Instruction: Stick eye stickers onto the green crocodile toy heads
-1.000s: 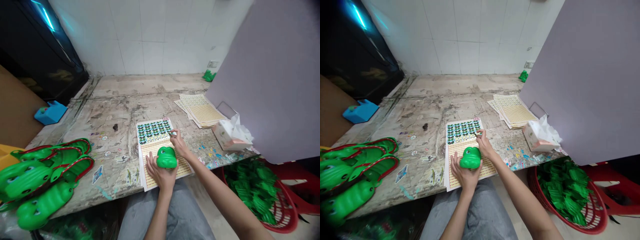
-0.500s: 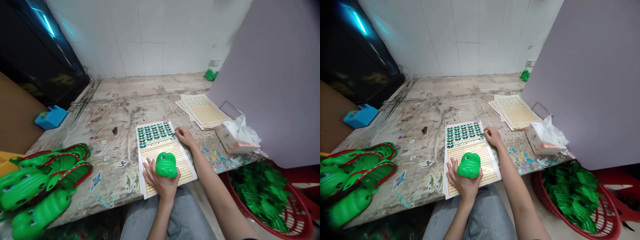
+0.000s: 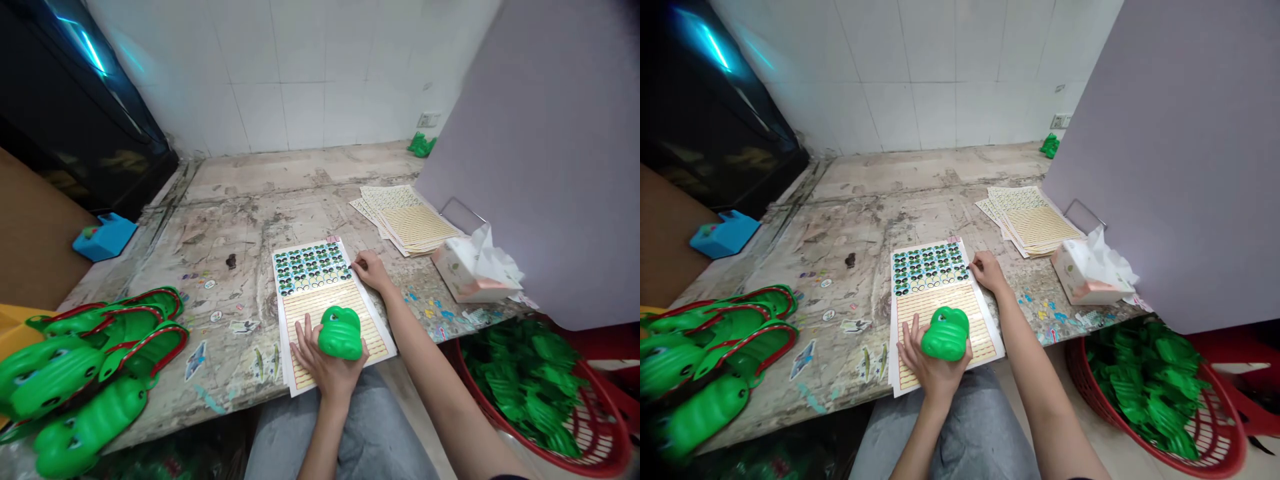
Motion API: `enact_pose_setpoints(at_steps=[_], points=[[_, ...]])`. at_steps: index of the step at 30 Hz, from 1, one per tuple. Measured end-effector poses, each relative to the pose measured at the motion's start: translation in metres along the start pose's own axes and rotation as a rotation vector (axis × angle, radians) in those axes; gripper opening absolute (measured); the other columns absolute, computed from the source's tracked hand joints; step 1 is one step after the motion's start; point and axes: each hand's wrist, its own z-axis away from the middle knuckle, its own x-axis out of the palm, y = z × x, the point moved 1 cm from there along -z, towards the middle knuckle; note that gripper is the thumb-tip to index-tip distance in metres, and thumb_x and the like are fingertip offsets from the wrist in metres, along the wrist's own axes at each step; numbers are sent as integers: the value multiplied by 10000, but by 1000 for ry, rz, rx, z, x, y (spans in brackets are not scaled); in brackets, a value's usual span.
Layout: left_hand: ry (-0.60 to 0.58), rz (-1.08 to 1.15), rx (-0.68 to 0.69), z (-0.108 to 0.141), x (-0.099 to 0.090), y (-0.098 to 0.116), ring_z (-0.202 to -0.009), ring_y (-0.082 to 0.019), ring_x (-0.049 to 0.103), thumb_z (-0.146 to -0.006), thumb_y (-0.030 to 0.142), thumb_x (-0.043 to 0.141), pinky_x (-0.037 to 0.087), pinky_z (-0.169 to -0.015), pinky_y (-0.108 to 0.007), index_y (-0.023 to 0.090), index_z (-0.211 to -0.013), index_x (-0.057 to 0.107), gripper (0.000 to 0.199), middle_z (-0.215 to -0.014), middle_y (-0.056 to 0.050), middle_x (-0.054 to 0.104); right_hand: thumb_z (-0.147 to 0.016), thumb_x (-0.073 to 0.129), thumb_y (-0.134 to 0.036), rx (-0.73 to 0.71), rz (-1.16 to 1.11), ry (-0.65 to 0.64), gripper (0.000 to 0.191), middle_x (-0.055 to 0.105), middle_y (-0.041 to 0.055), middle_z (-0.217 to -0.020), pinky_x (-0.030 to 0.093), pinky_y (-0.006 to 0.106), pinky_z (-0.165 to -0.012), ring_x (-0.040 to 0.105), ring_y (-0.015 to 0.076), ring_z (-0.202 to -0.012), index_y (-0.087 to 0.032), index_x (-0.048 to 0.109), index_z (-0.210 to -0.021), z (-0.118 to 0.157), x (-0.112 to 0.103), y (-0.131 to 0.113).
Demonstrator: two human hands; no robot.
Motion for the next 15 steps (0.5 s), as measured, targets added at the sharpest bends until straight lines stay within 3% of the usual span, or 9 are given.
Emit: enact_pose_setpoints(at_steps=[4, 9, 15], points=[[-6, -1, 15, 1, 0, 1, -1359, -340, 267, -644, 517, 620, 193, -1099, -568, 131, -1155, 395, 678, -1307, -204, 481, -767, 519, -267, 14, 41, 29, 135, 556, 43, -689, 397, 310, -714, 491, 186, -742, -195, 482, -659, 1, 4, 3], [-27, 20, -8, 1, 1, 0, -1356, -343, 280, -644, 529, 620, 188, -1099, -561, 136, -1156, 399, 683, -1296, -198, 491, -770, 521, -274, 5, 10, -66, 127, 556, 36, -704, 399, 289, -695, 496, 174, -730, -190, 490, -679, 1, 7, 5], [16, 6, -3, 2, 3, -3, -1333, -351, 321, -637, 549, 612, 209, -1092, -550, 136, -1144, 413, 684, -1287, -182, 512, -804, 504, -271, -24, 113, 5, 117, 589, 67, -796, 351, 349, -808, 491, 211, -849, -187, 518, -723, 2, 4, 0]])
